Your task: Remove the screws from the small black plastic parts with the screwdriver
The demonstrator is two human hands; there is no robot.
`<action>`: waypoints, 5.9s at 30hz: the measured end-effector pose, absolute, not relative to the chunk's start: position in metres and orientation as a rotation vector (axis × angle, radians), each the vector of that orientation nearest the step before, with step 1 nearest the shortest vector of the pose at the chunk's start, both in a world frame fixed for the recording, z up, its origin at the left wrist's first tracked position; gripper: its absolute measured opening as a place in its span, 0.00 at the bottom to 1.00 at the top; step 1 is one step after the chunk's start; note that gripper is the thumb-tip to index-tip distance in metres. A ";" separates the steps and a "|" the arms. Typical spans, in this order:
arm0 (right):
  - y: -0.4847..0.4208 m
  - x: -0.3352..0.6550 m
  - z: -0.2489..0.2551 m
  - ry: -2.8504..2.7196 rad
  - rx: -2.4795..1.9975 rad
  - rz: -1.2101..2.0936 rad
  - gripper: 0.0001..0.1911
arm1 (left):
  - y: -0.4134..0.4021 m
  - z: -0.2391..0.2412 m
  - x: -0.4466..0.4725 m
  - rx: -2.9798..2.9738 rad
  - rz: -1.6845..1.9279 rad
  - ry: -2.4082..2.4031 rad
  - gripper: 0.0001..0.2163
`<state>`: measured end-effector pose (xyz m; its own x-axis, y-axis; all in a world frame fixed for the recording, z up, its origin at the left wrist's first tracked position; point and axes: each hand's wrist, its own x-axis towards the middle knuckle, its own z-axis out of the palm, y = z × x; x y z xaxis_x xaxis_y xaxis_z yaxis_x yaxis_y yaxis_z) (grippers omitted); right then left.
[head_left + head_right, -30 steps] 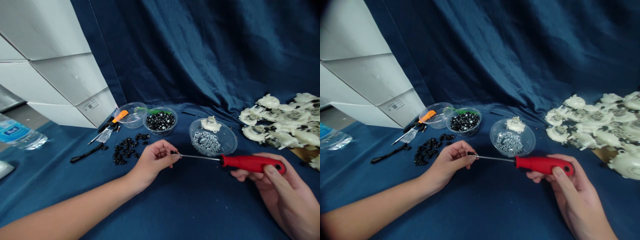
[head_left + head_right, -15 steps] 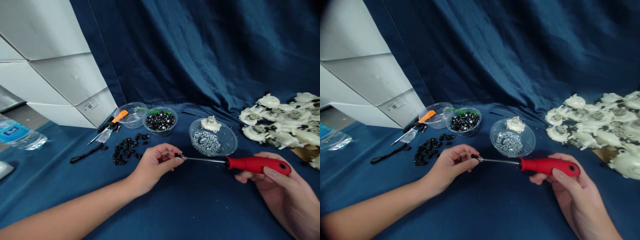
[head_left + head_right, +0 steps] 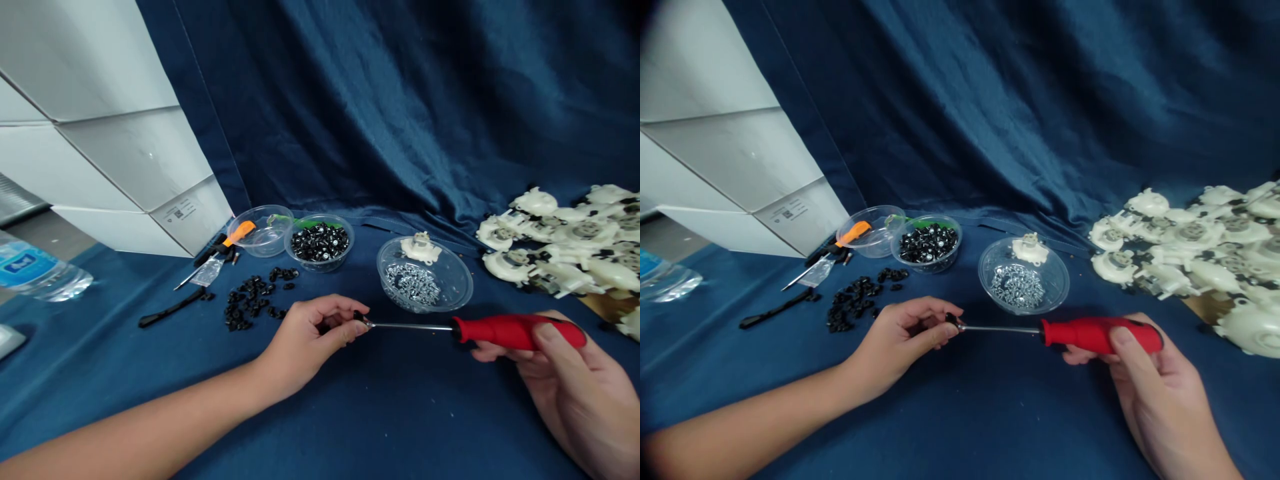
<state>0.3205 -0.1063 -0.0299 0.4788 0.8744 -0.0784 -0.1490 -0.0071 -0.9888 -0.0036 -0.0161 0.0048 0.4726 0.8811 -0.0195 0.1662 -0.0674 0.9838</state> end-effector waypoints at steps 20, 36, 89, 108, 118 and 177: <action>-0.103 0.312 -0.016 -0.689 -1.383 0.894 0.21 | -0.010 0.003 -0.002 1.316 0.801 0.903 0.12; -0.105 0.312 -0.018 -0.653 -1.400 0.898 0.20 | -0.009 0.002 -0.004 1.304 0.803 0.898 0.12; -0.101 0.318 -0.021 -0.664 -1.336 0.951 0.19 | -0.015 -0.001 -0.005 1.560 0.718 0.909 0.09; -0.097 0.318 -0.014 -0.581 -1.328 0.949 0.22 | -0.015 0.004 -0.004 1.556 0.710 0.893 0.10; -0.104 0.316 -0.016 -0.672 -1.301 1.022 0.17 | -0.015 0.002 -0.004 1.460 0.755 0.871 0.10; -0.093 0.308 -0.007 -0.548 -1.437 0.950 0.32 | -0.010 0.000 -0.007 1.510 0.630 0.826 0.13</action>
